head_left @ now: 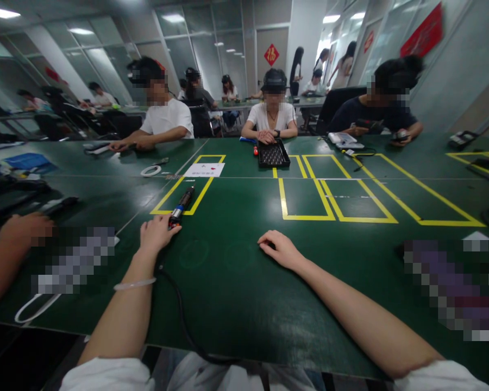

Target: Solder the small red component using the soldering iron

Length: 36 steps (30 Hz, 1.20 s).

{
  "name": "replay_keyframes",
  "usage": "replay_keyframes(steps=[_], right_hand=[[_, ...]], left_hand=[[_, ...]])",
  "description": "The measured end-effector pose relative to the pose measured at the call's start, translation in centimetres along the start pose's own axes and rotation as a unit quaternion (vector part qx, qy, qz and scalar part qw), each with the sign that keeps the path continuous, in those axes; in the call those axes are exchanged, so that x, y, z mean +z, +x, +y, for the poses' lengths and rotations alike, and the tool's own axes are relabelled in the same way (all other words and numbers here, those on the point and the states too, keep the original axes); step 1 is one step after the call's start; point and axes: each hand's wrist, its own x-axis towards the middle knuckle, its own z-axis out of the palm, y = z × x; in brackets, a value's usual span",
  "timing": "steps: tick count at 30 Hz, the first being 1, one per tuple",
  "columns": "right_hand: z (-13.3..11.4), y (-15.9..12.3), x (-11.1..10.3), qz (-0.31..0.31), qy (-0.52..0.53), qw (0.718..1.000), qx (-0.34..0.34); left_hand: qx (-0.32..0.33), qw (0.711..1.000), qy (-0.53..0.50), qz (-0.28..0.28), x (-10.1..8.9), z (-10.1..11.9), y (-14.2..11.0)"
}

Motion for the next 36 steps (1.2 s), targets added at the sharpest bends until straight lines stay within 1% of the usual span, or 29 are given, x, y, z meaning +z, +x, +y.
replay_keyframes(steps=[2, 5, 7, 13, 15, 17, 19, 21, 22, 23, 24, 25, 27, 28, 29, 31, 33, 36], right_hand=[[-0.1, 0.0, -0.1, -0.002, -0.001, 1.0, 0.001], [-0.3, 0.0, -0.1, -0.003, -0.002, 1.0, 0.0], [-0.3, 0.0, -0.2, -0.003, 0.0, 1.0, -0.002], [-0.4, 0.0, -0.3, -0.005, 0.002, 1.0, -0.003], [-0.3, 0.0, -0.2, -0.004, 0.002, 1.0, -0.004], [-0.2, 0.0, -0.1, -0.003, 0.002, 1.0, -0.004], [-0.1, 0.0, -0.1, -0.003, 0.0, 1.0, -0.004], [0.0, 0.1, 0.0, -0.004, -0.002, 1.0, -0.004], [0.1, 0.1, 0.0, -0.005, -0.002, 1.0, -0.003], [0.1, 0.1, 0.0, -0.007, -0.001, 1.0, -0.003], [0.1, 0.1, -0.1, -0.008, 0.001, 1.0, -0.003], [0.1, 0.1, -0.1, -0.009, 0.002, 1.0, -0.004], [0.0, 0.1, -0.2, -0.007, 0.007, 1.0, -0.001], [-0.1, 0.0, -0.2, -0.002, 0.017, 1.0, 0.005], [-0.2, -0.1, -0.2, 0.001, 0.036, 0.999, 0.012], [-0.2, -0.2, -0.1, 0.001, 0.084, 0.996, 0.024], [-0.2, -0.3, 0.0, -0.011, 0.118, 0.993, 0.025], [0.0, -0.3, 0.1, -0.024, 0.107, 0.994, 0.014]], left_hand=[[-0.021, 1.0, -0.002, 0.02, 0.3, -1.1, -0.2], [-0.029, 0.997, 0.003, 0.073, 0.3, -1.4, -0.9], [-0.029, 0.995, 0.002, 0.094, 0.1, -0.9, -1.3], [-0.069, 0.995, -0.001, 0.075, -0.9, 0.5, -2.1], [-0.078, 0.994, 0.0, 0.08, -1.2, 0.8, -2.2], [-0.081, 0.992, -0.007, 0.098, -1.5, 1.1, -2.3], [-0.083, 0.987, -0.041, 0.13, -1.9, 1.8, -2.4], [-0.073, 0.978, -0.127, 0.147, -2.3, 3.3, -2.5], [-0.051, 0.971, -0.191, 0.138, -2.5, 4.3, -2.6], [-0.019, 0.958, -0.262, 0.115, -2.7, 5.6, -2.8], [0.022, 0.939, -0.334, 0.081, -2.8, 7.0, -3.1], [0.067, 0.914, -0.398, 0.037, -3.0, 8.6, -3.5], [0.141, 0.868, -0.473, -0.057, -3.3, 11.8, -4.6], [0.18, 0.851, -0.482, -0.107, -3.4, 13.4, -5.2], [0.218, 0.838, -0.479, -0.145, -3.5, 14.8, -5.8], [0.28, 0.818, -0.459, -0.206, -3.5, 16.9, -6.9], [0.311, 0.799, -0.452, -0.246, -3.1, 18.1, -7.7], [0.316, 0.774, -0.475, -0.275, -2.2, 18.6, -8.4]])
